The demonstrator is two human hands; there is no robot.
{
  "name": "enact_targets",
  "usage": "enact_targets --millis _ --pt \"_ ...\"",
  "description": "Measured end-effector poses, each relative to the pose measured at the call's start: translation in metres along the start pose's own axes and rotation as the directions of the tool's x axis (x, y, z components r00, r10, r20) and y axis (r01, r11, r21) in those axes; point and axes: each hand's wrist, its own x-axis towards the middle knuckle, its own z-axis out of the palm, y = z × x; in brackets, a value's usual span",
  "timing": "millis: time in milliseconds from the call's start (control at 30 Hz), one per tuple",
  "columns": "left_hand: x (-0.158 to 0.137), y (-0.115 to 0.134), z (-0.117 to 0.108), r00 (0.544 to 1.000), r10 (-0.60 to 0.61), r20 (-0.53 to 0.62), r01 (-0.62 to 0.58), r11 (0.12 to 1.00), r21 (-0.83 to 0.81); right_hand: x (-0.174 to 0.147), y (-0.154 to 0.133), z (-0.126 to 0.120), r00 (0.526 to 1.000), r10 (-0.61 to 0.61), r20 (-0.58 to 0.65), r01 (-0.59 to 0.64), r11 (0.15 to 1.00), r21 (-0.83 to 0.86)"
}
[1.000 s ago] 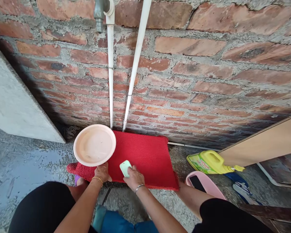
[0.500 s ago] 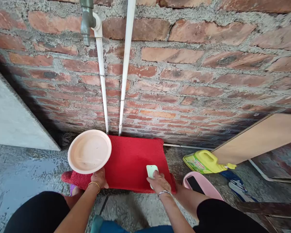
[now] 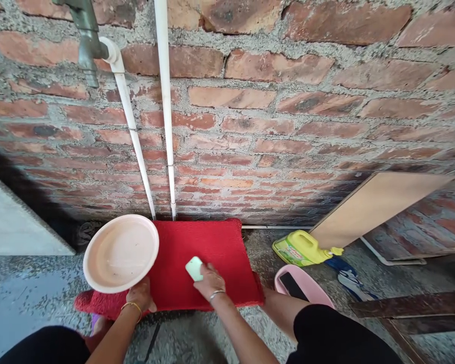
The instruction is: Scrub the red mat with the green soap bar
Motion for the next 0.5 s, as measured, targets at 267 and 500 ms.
enact_targets --millis 267,500 --pt "0.013 -0.002 0.012 1.000 0.012 -0.023 -0.011 1.000 0.022 -0.002 0.083 -0.021 0.943 0.313 -0.114 -0.296 0.944 0.148" --pt "0.015 -0.001 0.009 1.000 -0.012 0.008 0.012 1.000 0.000 0.017 -0.053 0.009 0.995 -0.061 -0.083 0.069 0.992 0.102"
